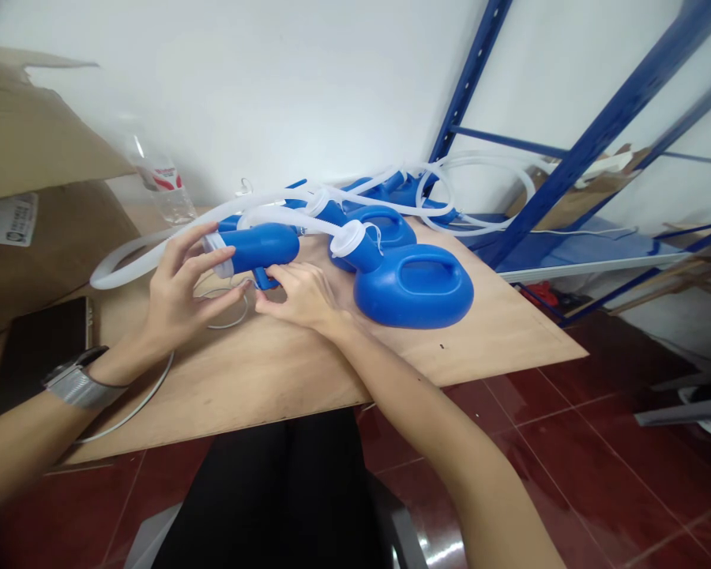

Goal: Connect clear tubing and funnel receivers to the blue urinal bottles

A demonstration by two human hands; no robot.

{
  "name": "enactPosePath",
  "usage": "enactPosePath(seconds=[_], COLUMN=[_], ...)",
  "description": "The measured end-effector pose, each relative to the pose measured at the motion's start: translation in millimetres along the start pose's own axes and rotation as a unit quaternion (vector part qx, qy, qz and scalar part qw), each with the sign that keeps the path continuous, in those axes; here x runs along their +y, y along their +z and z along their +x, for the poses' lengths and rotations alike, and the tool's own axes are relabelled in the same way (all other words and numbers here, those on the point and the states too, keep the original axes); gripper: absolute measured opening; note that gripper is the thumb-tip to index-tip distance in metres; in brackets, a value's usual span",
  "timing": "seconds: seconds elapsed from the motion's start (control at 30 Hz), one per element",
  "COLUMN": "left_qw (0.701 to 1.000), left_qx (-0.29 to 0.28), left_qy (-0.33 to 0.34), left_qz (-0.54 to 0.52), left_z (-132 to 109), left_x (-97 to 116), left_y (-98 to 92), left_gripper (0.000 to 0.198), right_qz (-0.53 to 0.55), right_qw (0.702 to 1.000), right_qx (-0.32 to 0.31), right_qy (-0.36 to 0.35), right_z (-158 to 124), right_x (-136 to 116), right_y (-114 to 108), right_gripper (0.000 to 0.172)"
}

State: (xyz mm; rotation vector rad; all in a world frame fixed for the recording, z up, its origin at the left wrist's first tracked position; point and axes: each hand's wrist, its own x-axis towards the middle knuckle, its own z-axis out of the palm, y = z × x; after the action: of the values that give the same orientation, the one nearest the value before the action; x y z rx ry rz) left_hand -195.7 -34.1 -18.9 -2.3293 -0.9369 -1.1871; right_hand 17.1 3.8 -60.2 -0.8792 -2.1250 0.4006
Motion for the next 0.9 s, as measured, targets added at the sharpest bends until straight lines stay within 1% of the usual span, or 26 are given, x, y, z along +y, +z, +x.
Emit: enactPosePath(seconds=[0.1, 0.2, 0.33, 0.47, 0.67, 0.8, 0.9], left_qw=[1.000, 1.000, 1.000, 1.000, 0.999, 1.000, 1.000], left_qx=[-0.005, -0.005, 0.004, 0.014, 0.015, 0.020, 0.012], left_qy=[-0.009, -0.010, -0.015, -0.018, -0.024, -0.016, -0.003], left_qz=[0.011, 0.009, 0.007, 0.007, 0.016, -0.002, -0.007], left_z=[-2.6, -4.1, -3.5, -2.9, -2.8, -1.7, -1.6], left_x=[-0.1, 1.0, 3.5, 5.2, 5.6, 4.3, 2.2], left_y=[0.6, 1.5, 3.0, 4.3, 4.1, 3.3, 2.4], left_gripper=[0.051, 0.052, 0.055, 0.054, 0.052, 0.051, 0.052], right_qz=[0.004, -0.003, -0.007, -0.005, -0.001, -0.005, -0.017], right_qw=[1.000, 1.000, 1.000, 1.000, 0.999, 0.999, 0.998], right_qx=[-0.004, 0.000, 0.015, 0.009, 0.018, 0.009, 0.028], right_qy=[0.001, 0.002, -0.010, -0.007, -0.046, -0.030, -0.048], right_z=[0.6, 0.7, 0.6, 0.5, -0.7, -0.7, -0.9], right_x=[-0.2, -0.3, 0.1, 1.3, 2.0, 0.2, 3.2], right_y=[-0.1, -0.3, 0.4, 2.0, 1.1, -0.9, 1.7], right_gripper=[0.027, 0.027, 0.027, 0.024, 0.023, 0.022, 0.022])
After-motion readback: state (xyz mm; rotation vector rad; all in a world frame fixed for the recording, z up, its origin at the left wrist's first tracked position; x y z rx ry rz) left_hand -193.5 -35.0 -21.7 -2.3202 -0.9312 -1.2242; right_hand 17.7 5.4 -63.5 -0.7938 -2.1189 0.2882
